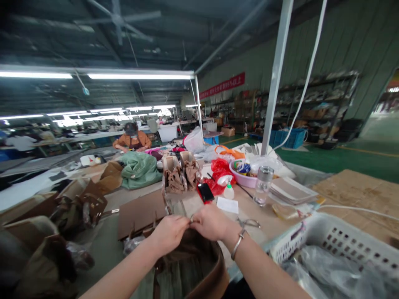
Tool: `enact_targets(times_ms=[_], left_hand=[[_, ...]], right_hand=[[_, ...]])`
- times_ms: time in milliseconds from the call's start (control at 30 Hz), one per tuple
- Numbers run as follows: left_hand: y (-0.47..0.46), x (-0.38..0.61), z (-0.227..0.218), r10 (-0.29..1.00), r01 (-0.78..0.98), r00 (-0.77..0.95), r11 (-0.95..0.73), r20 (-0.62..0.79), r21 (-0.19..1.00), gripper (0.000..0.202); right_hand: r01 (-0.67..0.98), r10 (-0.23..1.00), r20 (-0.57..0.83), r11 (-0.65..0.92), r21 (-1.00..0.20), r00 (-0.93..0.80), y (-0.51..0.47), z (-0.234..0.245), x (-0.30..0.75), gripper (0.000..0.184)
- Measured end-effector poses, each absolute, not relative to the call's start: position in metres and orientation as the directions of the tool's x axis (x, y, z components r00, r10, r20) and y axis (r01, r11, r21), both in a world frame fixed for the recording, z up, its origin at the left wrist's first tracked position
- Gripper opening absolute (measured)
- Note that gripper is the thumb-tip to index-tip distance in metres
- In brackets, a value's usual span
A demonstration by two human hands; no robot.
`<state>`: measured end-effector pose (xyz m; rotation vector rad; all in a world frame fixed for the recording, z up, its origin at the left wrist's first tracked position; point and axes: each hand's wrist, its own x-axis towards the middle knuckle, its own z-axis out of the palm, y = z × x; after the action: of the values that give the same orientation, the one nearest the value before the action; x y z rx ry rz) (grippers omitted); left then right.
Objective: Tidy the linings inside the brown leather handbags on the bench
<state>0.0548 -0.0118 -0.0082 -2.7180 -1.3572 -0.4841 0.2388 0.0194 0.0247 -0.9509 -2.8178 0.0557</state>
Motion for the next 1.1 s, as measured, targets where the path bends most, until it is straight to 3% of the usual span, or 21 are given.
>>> enact_targets(times_ms=[167,300,433,533,600,700,767,800,900,1000,1100], left_hand=[[-0.006,0.055,-0.009,0.773,0.800,0.559,-0.598,0.300,0.049,0.016],[-0.008,0.059,-0.004,0.846,0.861,0.476,-0.504,0.240,0.067,0.018],[-0.008,0.061,0.005,0.900,0.902,0.405,-0.422,0.161,0.094,0.029],[-0.007,0.059,0.008,0.899,0.892,0.410,-0.430,0.155,0.141,0.032],[-0.009,0.057,0.008,0.892,0.882,0.418,-0.444,0.170,0.160,0.032],[-0.010,0.055,0.009,0.879,0.863,0.437,-0.470,0.191,0.185,0.031],[-0.009,0.055,0.010,0.873,0.850,0.453,-0.485,0.182,0.207,0.032],[-0.008,0.055,0.011,0.873,0.846,0.458,-0.486,0.167,0.221,0.032],[-0.007,0.055,0.015,0.882,0.834,0.454,-0.472,0.130,0.285,0.030],[-0.012,0.048,0.022,0.890,0.833,0.445,-0.453,0.102,0.319,0.032],[-0.025,0.024,0.028,0.899,0.841,0.425,-0.435,0.103,0.321,0.040]], right_hand=[[0.658,0.649,0.192,0.753,-0.026,-0.736,0.021,0.018,0.235,0.037],[0.728,0.722,0.128,0.685,0.002,-0.680,0.016,0.023,0.227,0.034],[0.781,0.808,0.023,0.577,-0.239,-0.589,0.010,0.035,0.234,0.041],[0.704,0.836,0.114,0.518,-0.486,-0.537,-0.010,0.044,0.254,0.052],[0.647,0.888,0.203,0.443,-0.621,-0.413,-0.035,0.043,0.269,0.054],[0.554,0.963,0.254,0.259,-0.791,-0.087,-0.084,0.019,0.286,0.041],[0.463,0.988,0.151,0.139,-0.875,-0.010,-0.117,-0.012,0.288,0.035],[0.399,0.998,0.038,0.056,-0.915,-0.053,-0.132,-0.031,0.285,0.036],[0.216,0.883,-0.307,-0.241,-0.946,-0.355,-0.163,-0.090,0.267,0.042],[0.072,0.811,-0.428,-0.437,-0.896,-0.399,-0.172,-0.133,0.242,0.065],[-0.096,0.812,-0.474,-0.531,-0.842,-0.341,-0.169,-0.152,0.224,0.066]])
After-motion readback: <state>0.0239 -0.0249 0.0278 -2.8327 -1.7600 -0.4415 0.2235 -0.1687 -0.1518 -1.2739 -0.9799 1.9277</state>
